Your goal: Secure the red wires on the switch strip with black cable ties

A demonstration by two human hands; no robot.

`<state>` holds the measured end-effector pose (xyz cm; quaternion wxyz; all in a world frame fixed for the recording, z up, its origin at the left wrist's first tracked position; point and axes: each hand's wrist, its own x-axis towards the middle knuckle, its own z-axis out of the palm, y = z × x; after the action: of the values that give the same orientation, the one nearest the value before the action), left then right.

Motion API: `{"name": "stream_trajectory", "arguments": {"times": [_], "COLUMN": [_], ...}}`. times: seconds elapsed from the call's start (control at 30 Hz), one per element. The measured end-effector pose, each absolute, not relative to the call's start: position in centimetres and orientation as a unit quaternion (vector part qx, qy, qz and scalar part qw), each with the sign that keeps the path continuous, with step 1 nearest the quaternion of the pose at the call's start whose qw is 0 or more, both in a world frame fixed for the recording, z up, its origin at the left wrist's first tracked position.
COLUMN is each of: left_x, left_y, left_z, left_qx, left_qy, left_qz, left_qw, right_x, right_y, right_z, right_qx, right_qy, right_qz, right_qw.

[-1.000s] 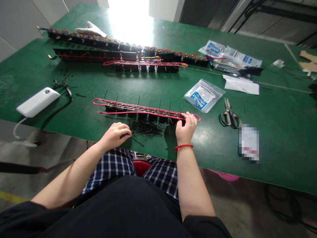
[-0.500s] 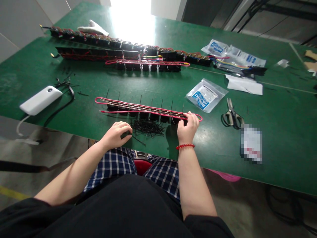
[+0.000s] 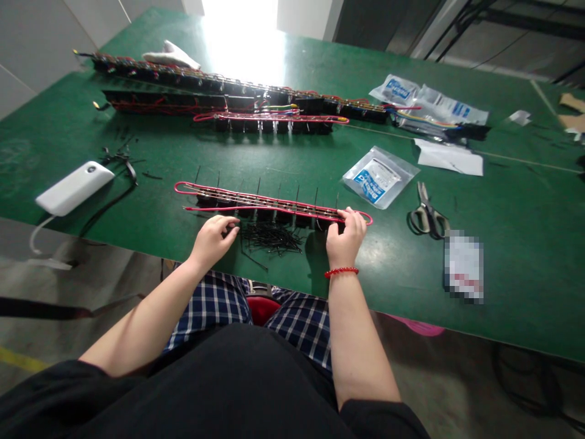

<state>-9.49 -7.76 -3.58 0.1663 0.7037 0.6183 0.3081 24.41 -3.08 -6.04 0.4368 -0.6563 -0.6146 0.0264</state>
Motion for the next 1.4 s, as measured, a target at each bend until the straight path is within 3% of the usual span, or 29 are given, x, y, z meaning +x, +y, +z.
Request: {"name": "stream_trajectory", "arguments": {"times": [0.5, 1.1, 1.4], "left_x": [-8.5, -8.3, -8.4], "left_y": [-6.4, -6.4, -6.6], "left_z": [-3.3, -3.8, -3.7], "left_qx": [0.683, 0.716, 0.66], "left_qy": [0.637, 0.644, 0.657], "left_qz": [0.317, 0.241, 0.319], "left_qw": [0.165, 0.116, 0.176], "right_x": [24.4, 24.5, 24.4], "right_y": [-3.1, -3.1, -3.2], "right_z": [-6.0, -5.7, -5.6], "right_qx": [-0.656, -0.659, -0.661], "right_qy": [-0.617, -0.616, -0.613], "right_qz": [0.022, 0.039, 0.044], "right_qw": [0.435, 0.43, 0.43]}}
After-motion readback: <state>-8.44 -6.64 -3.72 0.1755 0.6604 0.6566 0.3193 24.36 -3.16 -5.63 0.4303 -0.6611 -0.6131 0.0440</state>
